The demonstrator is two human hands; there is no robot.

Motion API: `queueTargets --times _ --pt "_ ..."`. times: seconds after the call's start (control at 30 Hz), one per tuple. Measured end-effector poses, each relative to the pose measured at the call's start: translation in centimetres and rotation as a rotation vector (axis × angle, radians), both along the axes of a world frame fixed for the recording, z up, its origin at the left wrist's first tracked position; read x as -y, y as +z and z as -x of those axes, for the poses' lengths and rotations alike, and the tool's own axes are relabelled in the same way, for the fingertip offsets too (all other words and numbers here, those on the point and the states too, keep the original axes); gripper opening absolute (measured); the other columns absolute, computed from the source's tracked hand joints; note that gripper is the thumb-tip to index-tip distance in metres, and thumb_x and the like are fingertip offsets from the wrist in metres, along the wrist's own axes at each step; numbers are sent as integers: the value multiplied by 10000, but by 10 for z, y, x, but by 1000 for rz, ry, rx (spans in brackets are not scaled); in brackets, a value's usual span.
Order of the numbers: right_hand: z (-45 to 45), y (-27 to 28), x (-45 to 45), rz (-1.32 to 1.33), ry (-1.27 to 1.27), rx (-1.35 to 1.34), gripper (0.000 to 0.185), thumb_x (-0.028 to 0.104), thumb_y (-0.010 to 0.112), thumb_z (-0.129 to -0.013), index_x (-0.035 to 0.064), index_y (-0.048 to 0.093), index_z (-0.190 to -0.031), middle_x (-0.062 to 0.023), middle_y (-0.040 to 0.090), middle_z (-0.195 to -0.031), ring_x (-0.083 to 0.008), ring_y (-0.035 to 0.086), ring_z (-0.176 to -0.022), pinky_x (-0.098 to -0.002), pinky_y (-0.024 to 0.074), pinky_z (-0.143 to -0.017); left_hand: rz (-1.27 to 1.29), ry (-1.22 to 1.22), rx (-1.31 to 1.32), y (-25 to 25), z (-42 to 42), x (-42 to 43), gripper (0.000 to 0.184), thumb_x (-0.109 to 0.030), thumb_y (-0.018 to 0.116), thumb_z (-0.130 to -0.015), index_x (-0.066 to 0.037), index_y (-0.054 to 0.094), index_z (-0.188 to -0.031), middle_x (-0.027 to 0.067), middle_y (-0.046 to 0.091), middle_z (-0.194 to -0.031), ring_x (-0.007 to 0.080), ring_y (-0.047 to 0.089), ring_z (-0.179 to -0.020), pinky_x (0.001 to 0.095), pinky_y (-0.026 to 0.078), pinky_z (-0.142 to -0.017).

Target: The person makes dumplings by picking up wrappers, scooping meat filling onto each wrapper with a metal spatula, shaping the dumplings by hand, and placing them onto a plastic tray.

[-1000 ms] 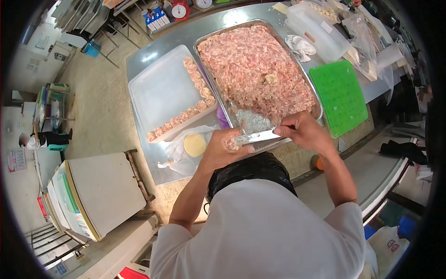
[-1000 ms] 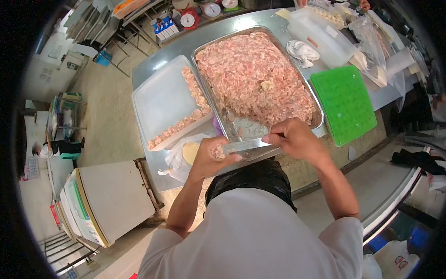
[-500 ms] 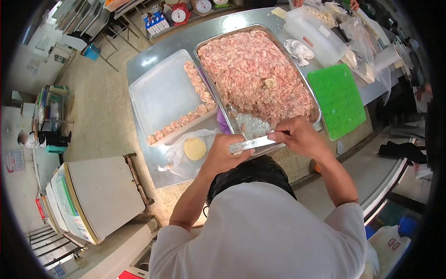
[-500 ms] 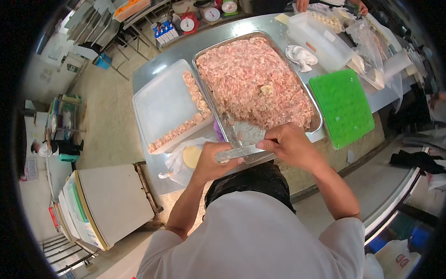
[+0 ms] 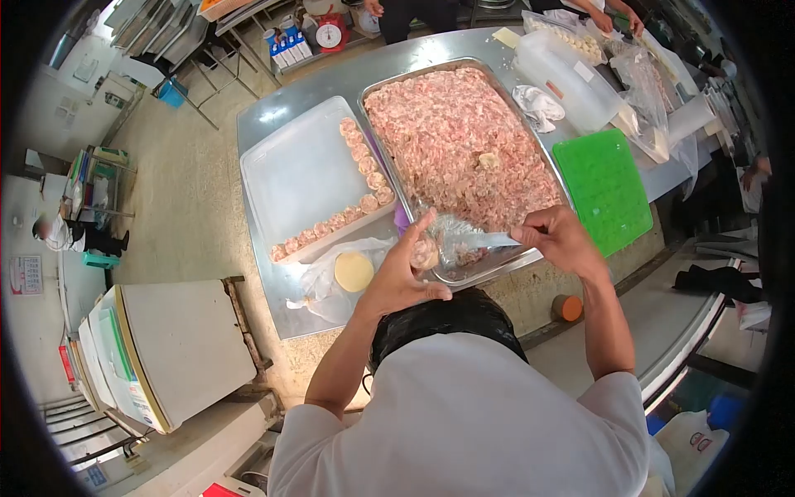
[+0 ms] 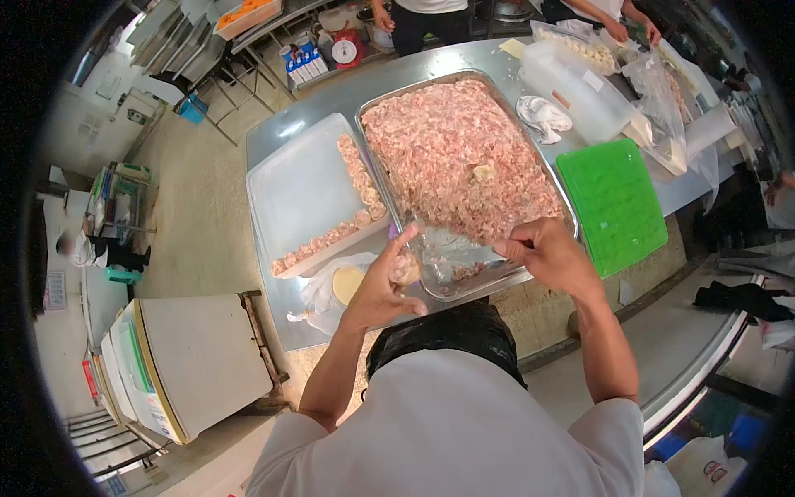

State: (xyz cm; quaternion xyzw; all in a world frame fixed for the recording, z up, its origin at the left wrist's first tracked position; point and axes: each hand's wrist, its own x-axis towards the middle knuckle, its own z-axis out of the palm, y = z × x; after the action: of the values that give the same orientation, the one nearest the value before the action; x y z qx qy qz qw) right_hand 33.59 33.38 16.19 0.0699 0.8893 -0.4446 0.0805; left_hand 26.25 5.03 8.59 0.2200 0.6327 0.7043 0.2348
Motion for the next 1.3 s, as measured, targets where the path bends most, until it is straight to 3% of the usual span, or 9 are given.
queueTargets --times 0.07,0.37,0.47,0.57,0.67,0.77,0.87,1.07,1.3 --pt "2 3 5 17 25 33 335 198 725 -919 -49 627 -715 -116 409 -543 -150 372 -527 -378 341 -517 66 -43 10 8 1 -2 579 -290 928 -717 20 648 -1118 1 694 -928 122 634 -868 257 520 -785" --pt "5 -4 19 19 80 -13 296 218 745 -902 -30 673 -757 -146 493 -557 -185 424 -515 -377 369 -524 151 -63 -169 -8 3 -4 280 -172 852 -785 20 680 -895 99 622 -714 100 507 -676 302 464 -628" --pt "5 -2 22 15 95 -80 281 220 756 -886 -18 680 -759 -149 512 -569 -208 446 -515 -382 376 -529 361 -128 -228 10 5 -3 244 -163 838 -789 18 688 -855 111 624 -686 124 544 -641 322 479 -628" --pt "5 -18 26 91 93 -43 276 223 765 -872 -13 681 -755 -153 532 -583 -230 473 -516 -391 382 -534 260 -108 -287 23 1 -8 180 -110 826 -776 17 701 -806 107 655 -670 118 598 -636 305 468 -614" --pt "4 -3 21 18 43 22 278 223 765 -870 -12 680 -749 -151 535 -581 -227 490 -517 -387 387 -536 246 -94 -309 6 4 -1 233 -135 827 -765 23 694 -870 164 654 -691 258 639 -627 348 495 -627" --pt "4 -5 30 -13 87 -43 274 199 769 -877 -20 667 -747 -93 517 -582 -157 465 -550 -356 376 -538 395 -117 -275 12 3 -1 216 -123 818 -759 16 701 -876 185 662 -715 298 643 -638 354 502 -632" --pt "5 -24 23 70 101 3 275 191 769 -884 -26 661 -754 -61 506 -588 -120 444 -571 -341 368 -539 314 -86 -374 18 2 -2 158 -96 819 -757 0 715 -828 131 663 -685 204 623 -604 336 473 -593" --pt "4 -23 33 64 46 -29 325 236 742 -902 -30 662 -733 -136 484 -559 -184 423 -515 -377 363 -520 378 -106 -318 14 4 0 219 -137 812 -775 5 718 -912 187 663 -734 310 662 -675 365 515 -661" --pt "3 -28 11 122 -31 75 368 249 722 -924 -39 644 -709 -82 447 -554 -117 405 -543 -363 344 -510 235 -50 -200 12 5 12 430 -266 888 -738 -12 714 -1038 77 726 -857 188 675 -760 323 526 -723"
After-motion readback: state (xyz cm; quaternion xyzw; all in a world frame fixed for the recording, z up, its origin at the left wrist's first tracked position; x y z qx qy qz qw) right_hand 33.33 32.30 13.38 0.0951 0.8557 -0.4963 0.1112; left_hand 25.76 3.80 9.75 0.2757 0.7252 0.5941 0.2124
